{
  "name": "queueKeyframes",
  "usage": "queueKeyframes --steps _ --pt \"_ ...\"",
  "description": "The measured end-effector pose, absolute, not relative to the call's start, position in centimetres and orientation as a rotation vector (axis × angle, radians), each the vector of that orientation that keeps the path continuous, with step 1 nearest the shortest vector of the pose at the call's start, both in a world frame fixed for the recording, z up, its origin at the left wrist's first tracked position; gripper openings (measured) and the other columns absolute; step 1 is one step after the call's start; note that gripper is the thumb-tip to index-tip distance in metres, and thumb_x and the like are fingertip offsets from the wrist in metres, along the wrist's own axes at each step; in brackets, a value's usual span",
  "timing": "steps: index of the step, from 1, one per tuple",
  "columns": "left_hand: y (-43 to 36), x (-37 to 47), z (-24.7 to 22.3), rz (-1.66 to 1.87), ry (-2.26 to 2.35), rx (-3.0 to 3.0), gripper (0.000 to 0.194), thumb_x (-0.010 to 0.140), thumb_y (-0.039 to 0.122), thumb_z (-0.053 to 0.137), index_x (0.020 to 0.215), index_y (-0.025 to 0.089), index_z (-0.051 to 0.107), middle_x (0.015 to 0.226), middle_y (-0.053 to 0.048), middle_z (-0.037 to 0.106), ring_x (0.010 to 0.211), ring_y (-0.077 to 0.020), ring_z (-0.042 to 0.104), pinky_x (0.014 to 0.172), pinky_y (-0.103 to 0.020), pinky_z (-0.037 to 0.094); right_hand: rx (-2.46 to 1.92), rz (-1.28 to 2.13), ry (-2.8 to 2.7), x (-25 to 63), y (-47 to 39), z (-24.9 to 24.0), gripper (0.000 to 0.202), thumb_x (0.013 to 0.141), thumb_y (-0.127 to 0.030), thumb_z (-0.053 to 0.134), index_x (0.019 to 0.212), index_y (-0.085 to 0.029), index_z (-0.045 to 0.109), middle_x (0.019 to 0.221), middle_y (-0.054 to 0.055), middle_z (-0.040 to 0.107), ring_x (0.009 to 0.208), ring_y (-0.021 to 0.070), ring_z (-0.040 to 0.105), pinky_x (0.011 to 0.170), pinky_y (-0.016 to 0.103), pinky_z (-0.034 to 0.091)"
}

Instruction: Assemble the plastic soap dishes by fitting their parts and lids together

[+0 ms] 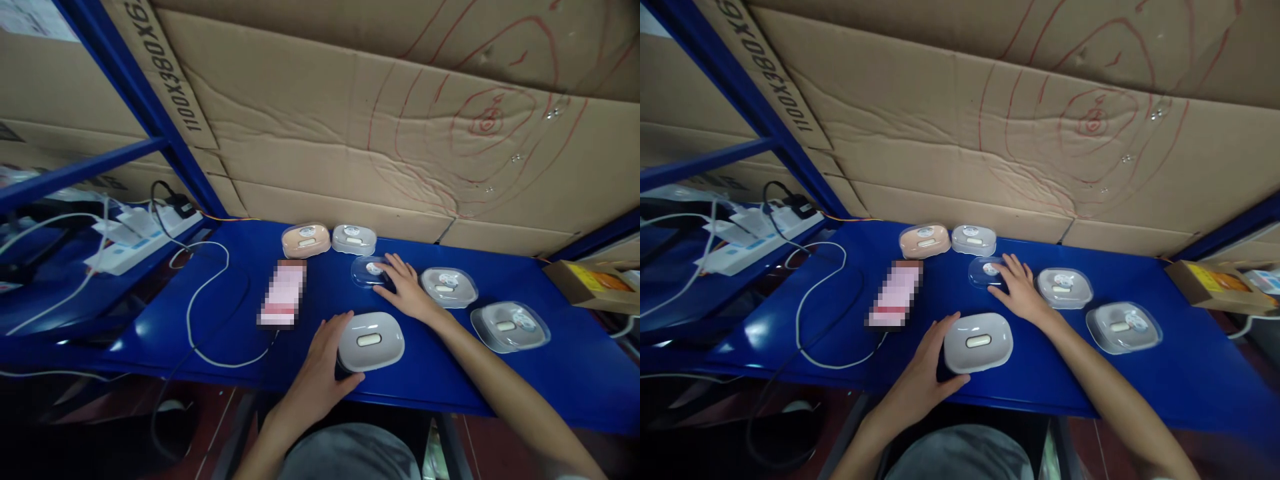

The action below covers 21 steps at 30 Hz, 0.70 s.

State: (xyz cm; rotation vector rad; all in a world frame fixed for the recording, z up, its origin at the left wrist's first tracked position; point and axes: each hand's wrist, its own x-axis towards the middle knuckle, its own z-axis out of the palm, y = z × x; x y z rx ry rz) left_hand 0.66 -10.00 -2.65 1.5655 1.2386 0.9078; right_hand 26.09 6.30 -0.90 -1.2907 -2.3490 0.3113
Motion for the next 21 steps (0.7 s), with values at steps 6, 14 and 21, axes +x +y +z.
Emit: queueKeyframes --steps 6,14,21 --pt "-9.8 0.6 -2.6 0.983 1.313 1.460 0.091 0.088 0.040 0.084 0.164 0.037 0.035 0.171 -0.009 0.040 0.157 -0.0379 0.038 0.128 -0.058 0.030 -0.766 0.356 -2.658 26.4 -0.6 2.8 0.033 0.107 -0.041 0.059 0.137 -0.033 0.068 0.158 0.008 0.056 0.155 0.0318 0.041 0.125 0.059 0.034" --pt "-9.4 1.2 -1.6 1.130 1.260 1.449 0.080 0.082 0.034 0.090 0.154 0.036 0.053 0.163 -0.008 0.052 0.154 -0.0395 0.041 0.128 -0.057 0.027 -0.781 0.424 -2.677 26.2 -2.5 1.3 0.045 0.098 -0.051 0.072 0.136 -0.028 0.069 0.154 0.014 0.057 0.153 0.0362 0.043 0.122 0.058 0.039" --pt "-9.8 0.6 -2.3 1.016 1.308 1.576 0.090 0.081 0.029 0.090 0.160 0.039 0.048 0.166 -0.007 0.051 0.155 -0.0407 0.040 0.132 -0.063 0.018 -0.839 0.387 -2.512 27.4 -1.1 2.0 0.033 0.100 -0.044 0.070 0.129 -0.028 0.070 0.138 0.013 0.064 0.140 0.0331 0.057 0.114 0.053 0.049"
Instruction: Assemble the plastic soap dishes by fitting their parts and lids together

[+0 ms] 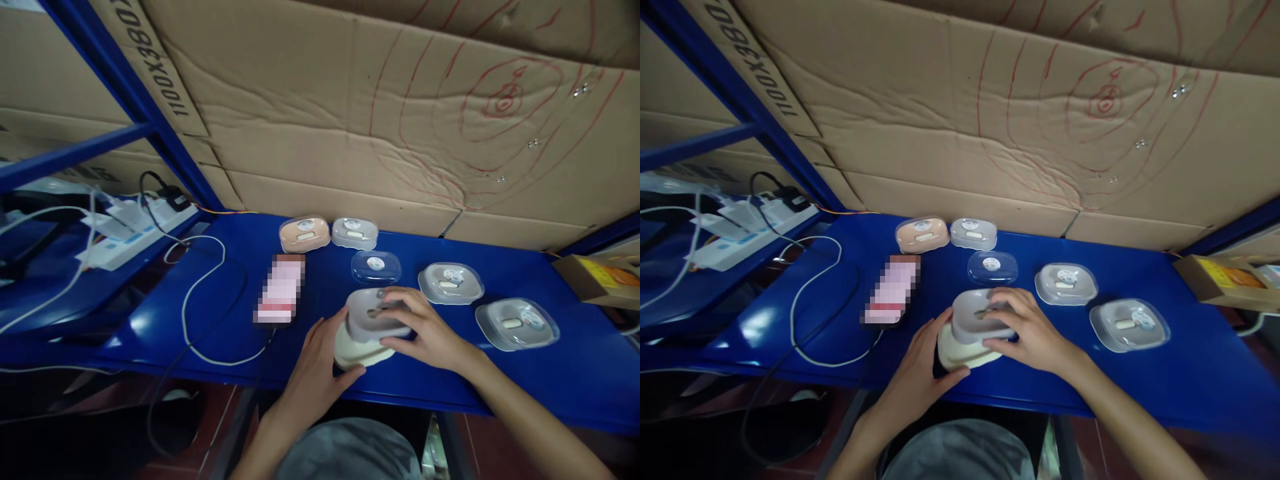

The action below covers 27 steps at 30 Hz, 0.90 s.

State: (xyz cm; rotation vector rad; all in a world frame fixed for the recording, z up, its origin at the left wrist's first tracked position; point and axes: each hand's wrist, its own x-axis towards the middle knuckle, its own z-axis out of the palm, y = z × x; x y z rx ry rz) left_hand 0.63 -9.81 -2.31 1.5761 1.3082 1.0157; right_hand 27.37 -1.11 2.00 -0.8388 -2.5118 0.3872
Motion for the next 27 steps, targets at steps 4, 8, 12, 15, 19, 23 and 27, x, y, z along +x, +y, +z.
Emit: queueKeyframes --steps 4,8,12,15,19,23,27 --pt "-10.7 -0.5 -2.1 0.839 1.195 1.739 0.094 0.078 0.019 0.089 0.159 0.044 0.048 0.161 -0.004 0.057 0.155 -0.0400 0.043 0.133 -0.065 0.012 -0.965 0.299 -2.494 27.8 0.5 1.6 0.030 0.101 -0.044 0.070 0.124 -0.025 0.071 0.136 0.014 0.064 0.133 0.0334 0.061 0.108 0.054 0.051" --pt "-11.2 -1.0 -1.5 0.674 1.167 1.798 0.098 0.076 0.015 0.088 0.159 0.049 0.048 0.168 -0.002 0.048 0.161 -0.0439 0.029 0.130 -0.072 0.015 -1.013 0.253 -2.567 27.0 1.7 0.7 0.032 0.098 -0.045 0.075 0.122 -0.023 0.072 0.136 0.015 0.065 0.131 0.0342 0.063 0.109 0.056 0.048" --pt "-11.0 -0.8 -1.4 0.646 1.175 1.842 0.100 0.076 0.019 0.090 0.160 0.050 0.045 0.169 -0.003 0.047 0.159 -0.0436 0.032 0.130 -0.072 0.014 -1.029 0.250 -2.591 26.5 1.8 0.4 0.041 0.097 -0.045 0.077 0.132 -0.026 0.068 0.144 0.015 0.063 0.139 0.0358 0.058 0.118 0.064 0.037" --pt "-10.8 -0.7 -1.4 0.646 1.183 1.864 0.096 0.077 0.016 0.087 0.158 0.049 0.047 0.164 -0.003 0.051 0.156 -0.0413 0.037 0.131 -0.069 0.019 -1.004 0.290 -2.572 26.9 1.3 0.9 0.046 0.102 -0.045 0.069 0.144 -0.028 0.061 0.151 0.015 0.059 0.145 0.0341 0.053 0.121 0.063 0.033" --pt "-10.5 -0.7 -1.9 0.746 1.262 1.761 0.083 0.085 0.010 0.075 0.154 0.047 0.049 0.163 -0.005 0.042 0.152 -0.0343 0.043 0.126 -0.057 0.037 -0.825 0.367 -2.520 27.3 -0.2 1.8 0.039 0.107 -0.039 0.061 0.143 -0.027 0.061 0.148 0.014 0.062 0.142 0.0304 0.056 0.116 0.053 0.046" --pt "-10.4 -0.2 -3.0 1.087 1.264 1.568 0.058 0.096 0.015 0.067 0.147 0.040 0.056 0.154 -0.008 0.045 0.144 -0.0292 0.051 0.119 -0.047 0.046 -0.721 0.396 -2.582 26.5 -1.9 1.5 0.066 0.097 -0.052 0.073 0.153 -0.022 0.053 0.154 0.018 0.056 0.144 0.0346 0.054 0.116 0.054 0.049" --pt "-10.3 0.5 -3.0 1.300 1.156 1.129 0.065 0.092 0.026 0.078 0.151 0.036 0.054 0.158 -0.010 0.051 0.119 -0.0229 0.067 0.098 -0.034 0.057 -0.637 0.398 -2.573 25.4 -2.7 0.7 0.055 0.105 -0.040 0.065 0.154 -0.020 0.050 0.151 0.017 0.059 0.143 0.0287 0.055 0.118 0.047 0.049"
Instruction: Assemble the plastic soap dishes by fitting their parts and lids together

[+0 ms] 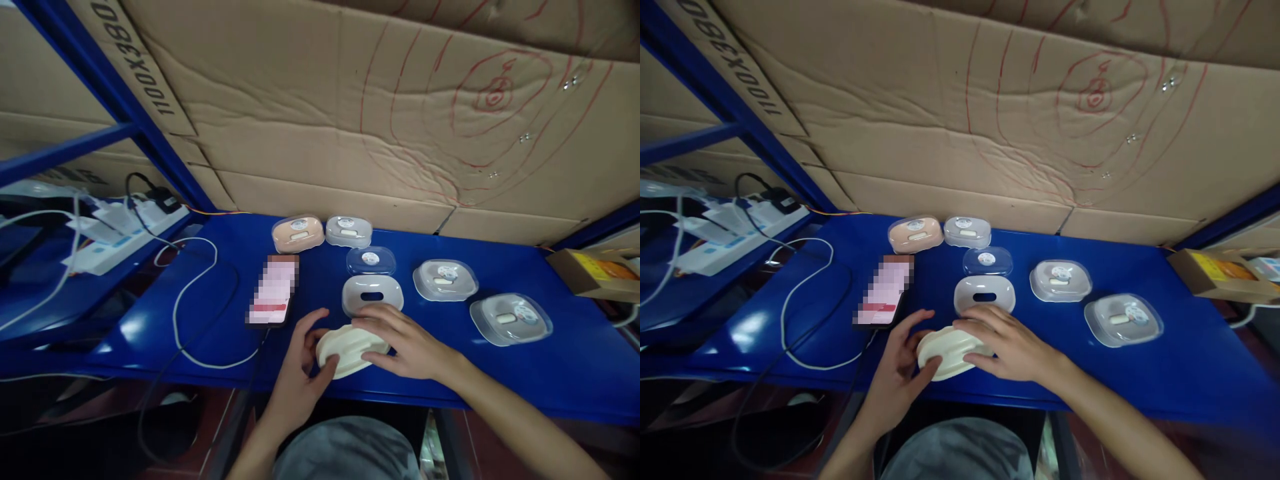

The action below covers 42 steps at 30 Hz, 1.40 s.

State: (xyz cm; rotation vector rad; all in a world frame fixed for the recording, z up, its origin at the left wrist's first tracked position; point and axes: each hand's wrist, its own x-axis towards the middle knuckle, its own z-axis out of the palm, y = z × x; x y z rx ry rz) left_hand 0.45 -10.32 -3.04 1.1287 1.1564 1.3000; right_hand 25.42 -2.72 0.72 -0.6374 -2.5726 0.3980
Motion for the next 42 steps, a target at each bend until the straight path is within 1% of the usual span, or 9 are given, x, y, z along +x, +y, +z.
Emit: queueKeyframes --steps 4,7,12,18,21,27,32,37,42 --pt "-9.9 0.3 -2.2 1.217 1.056 0.591 0.061 0.077 0.030 0.093 0.133 0.018 0.072 0.125 -0.013 0.078 0.116 -0.0307 0.074 0.097 -0.035 0.059 -0.588 0.445 -2.544 25.6 -2.5 0.7 0.051 0.110 -0.043 0.053 0.155 -0.021 0.050 0.150 0.016 0.060 0.143 0.0274 0.054 0.118 0.045 0.049" --pt "-9.6 -0.2 -1.8 1.176 0.971 0.279 0.047 0.072 0.023 0.095 0.115 0.011 0.079 0.106 -0.014 0.084 0.108 -0.0335 0.078 0.092 -0.036 0.063 -0.654 0.445 -2.522 26.5 -1.6 1.0 0.049 0.114 -0.044 0.041 0.157 -0.022 0.048 0.152 0.015 0.060 0.145 0.0277 0.053 0.120 0.050 0.047" --pt "-9.8 -0.7 -0.8 1.214 0.962 0.077 0.041 0.090 0.008 0.075 0.130 0.015 0.071 0.115 -0.011 0.084 0.102 -0.0257 0.082 0.084 -0.031 0.067 -0.862 0.225 -2.628 27.7 0.3 0.4 0.048 0.108 -0.041 0.058 0.154 -0.024 0.054 0.152 0.014 0.063 0.145 0.0328 0.056 0.119 0.060 0.045" --pt "-10.1 -0.5 0.6 1.205 0.885 -0.087 0.049 0.103 0.008 0.056 0.151 0.014 0.055 0.121 -0.014 0.082 0.108 -0.0310 0.081 0.094 -0.050 0.067 -0.913 0.185 -2.400 27.3 0.4 0.4 0.032 0.108 -0.031 0.060 0.140 -0.026 0.066 0.132 0.008 0.077 0.123 0.0284 0.072 0.105 0.051 0.055" --pt "-9.9 -0.2 0.7 1.224 0.899 -0.093 0.048 0.105 0.010 0.054 0.153 0.013 0.054 0.125 -0.015 0.081 0.113 -0.0331 0.079 0.092 -0.052 0.068 -0.978 0.210 -2.217 27.0 -0.4 1.3 0.033 0.108 -0.030 0.060 0.140 -0.024 0.063 0.133 0.010 0.076 0.123 0.0277 0.072 0.101 0.046 0.057" --pt "-9.1 0.9 0.4 1.193 0.769 -0.029 0.038 0.110 0.020 0.051 0.147 0.014 0.061 0.121 -0.013 0.082 0.110 -0.0296 0.080 0.090 -0.046 0.068 -0.652 0.187 -2.446 25.2 -2.5 2.2 0.035 0.107 -0.027 0.062 0.142 -0.020 0.062 0.137 0.009 0.075 0.130 0.0238 0.068 0.112 0.044 0.047" --pt "-8.2 1.4 0.3 1.219 0.648 0.070 0.040 0.111 0.037 0.053 0.145 0.018 0.065 0.126 -0.011 0.081 0.115 -0.0285 0.077 0.105 -0.049 0.061 -0.596 0.033 -2.511 24.0 -3.2 2.0 0.031 0.109 -0.026 0.058 0.138 -0.018 0.065 0.137 0.009 0.075 0.130 0.0233 0.067 0.114 0.043 0.046" --pt "-7.8 1.7 -0.1 1.242 0.699 0.178 0.045 0.103 0.025 0.068 0.146 0.015 0.063 0.128 -0.013 0.080 0.119 -0.0304 0.075 0.109 -0.050 0.058 -0.579 -0.039 -2.535 24.1 -2.9 1.9 0.031 0.110 -0.023 0.056 0.140 -0.016 0.063 0.139 0.008 0.075 0.129 0.0217 0.068 0.113 0.043 0.047" --pt "-7.8 1.8 0.5 1.210 0.747 0.147 0.048 0.104 0.026 0.067 0.150 0.016 0.059 0.131 -0.013 0.079 0.120 -0.0282 0.075 0.105 -0.042 0.061 -0.571 -0.045 -2.554 24.1 -2.8 1.6 0.033 0.110 -0.022 0.056 0.141 -0.016 0.063 0.139 0.008 0.074 0.127 0.0232 0.069 0.111 0.043 0.051"
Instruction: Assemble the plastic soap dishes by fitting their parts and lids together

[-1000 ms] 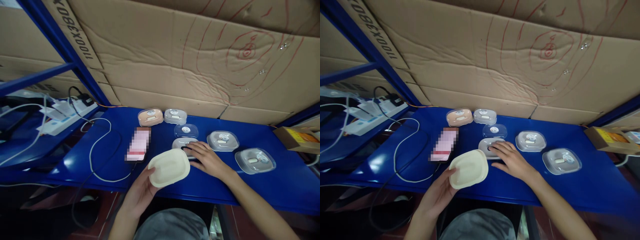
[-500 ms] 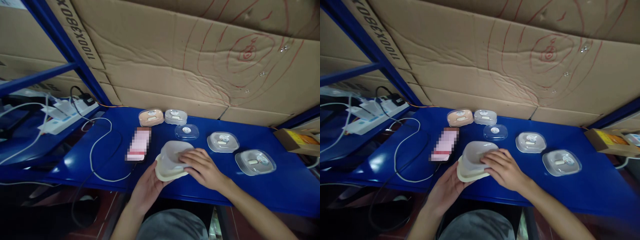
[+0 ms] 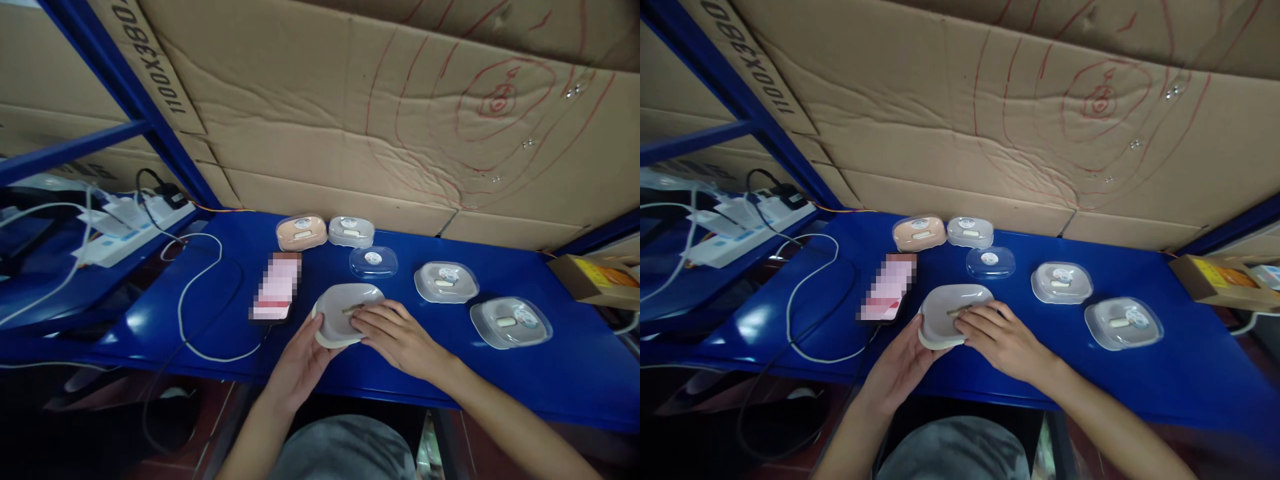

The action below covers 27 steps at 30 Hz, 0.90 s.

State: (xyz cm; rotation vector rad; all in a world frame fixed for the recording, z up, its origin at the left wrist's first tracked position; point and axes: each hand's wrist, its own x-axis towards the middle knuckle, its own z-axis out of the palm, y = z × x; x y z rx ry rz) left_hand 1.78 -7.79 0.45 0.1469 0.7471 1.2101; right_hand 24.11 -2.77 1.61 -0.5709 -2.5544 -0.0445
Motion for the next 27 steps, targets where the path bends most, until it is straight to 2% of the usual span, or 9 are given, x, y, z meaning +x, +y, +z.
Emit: queueKeyframes --steps 4,10,14,16,20,24,27 --pt "-7.6 1.6 0.6 1.147 0.713 0.076 0.046 0.109 0.035 0.058 0.150 0.016 0.060 0.126 -0.013 0.081 0.119 -0.0286 0.076 0.100 -0.041 0.062 -0.546 -0.011 -2.547 24.1 -2.8 1.4 0.036 0.109 -0.021 0.056 0.145 -0.015 0.060 0.139 0.010 0.074 0.129 0.0230 0.069 0.111 0.043 0.053" --pt "-7.0 1.6 0.3 1.159 0.660 -0.031 0.042 0.114 0.032 0.045 0.150 0.015 0.059 0.119 -0.011 0.083 0.109 -0.0235 0.079 0.103 -0.040 0.060 -0.542 -0.038 -2.608 24.3 -2.9 0.8 0.038 0.110 -0.018 0.054 0.147 -0.016 0.059 0.143 0.009 0.072 0.129 0.0238 0.068 0.112 0.045 0.053" --pt "-7.1 1.7 0.1 1.184 0.639 -0.013 0.041 0.113 0.038 0.048 0.144 0.016 0.064 0.120 -0.010 0.082 0.113 -0.0245 0.077 0.106 -0.042 0.058 -0.587 -0.045 -2.657 24.3 -2.9 0.3 0.039 0.109 -0.015 0.053 0.147 -0.017 0.060 0.147 0.008 0.069 0.134 0.0253 0.066 0.115 0.047 0.052" --pt "-7.3 1.8 -0.1 1.228 0.633 0.052 0.043 0.110 0.040 0.056 0.144 0.015 0.064 0.123 -0.012 0.081 0.118 -0.0267 0.076 0.108 -0.043 0.057 -0.597 -0.040 -2.678 24.2 -2.8 0.1 0.039 0.109 -0.014 0.051 0.147 -0.017 0.060 0.149 0.008 0.068 0.136 0.0252 0.064 0.117 0.047 0.051" --pt "-7.5 2.0 -0.6 1.289 0.705 0.130 0.053 0.098 0.019 0.074 0.149 0.014 0.060 0.121 -0.013 0.082 0.116 -0.0269 0.076 0.104 -0.037 0.058 -0.590 -0.035 -2.698 24.0 -2.8 -0.4 0.040 0.109 -0.015 0.051 0.148 -0.018 0.060 0.150 0.008 0.067 0.136 0.0254 0.064 0.119 0.048 0.051" --pt "-7.2 2.1 -0.7 1.267 0.749 0.093 0.050 0.099 0.019 0.071 0.147 0.011 0.062 0.119 -0.015 0.082 0.112 -0.0285 0.078 0.098 -0.038 0.062 -0.626 -0.039 -2.694 23.9 -2.9 -0.8 0.043 0.109 -0.015 0.051 0.151 -0.020 0.058 0.152 0.008 0.065 0.138 0.0266 0.063 0.118 0.047 0.051" --pt "-6.9 2.0 -0.7 1.277 0.764 0.084 0.048 0.100 0.019 0.070 0.147 0.011 0.062 0.117 -0.014 0.083 0.112 -0.0283 0.078 0.099 -0.039 0.062 -0.596 0.098 -2.641 24.3 -2.2 -0.6 0.045 0.110 -0.027 0.053 0.155 -0.021 0.052 0.153 0.010 0.064 0.141 0.0271 0.060 0.118 0.047 0.051"
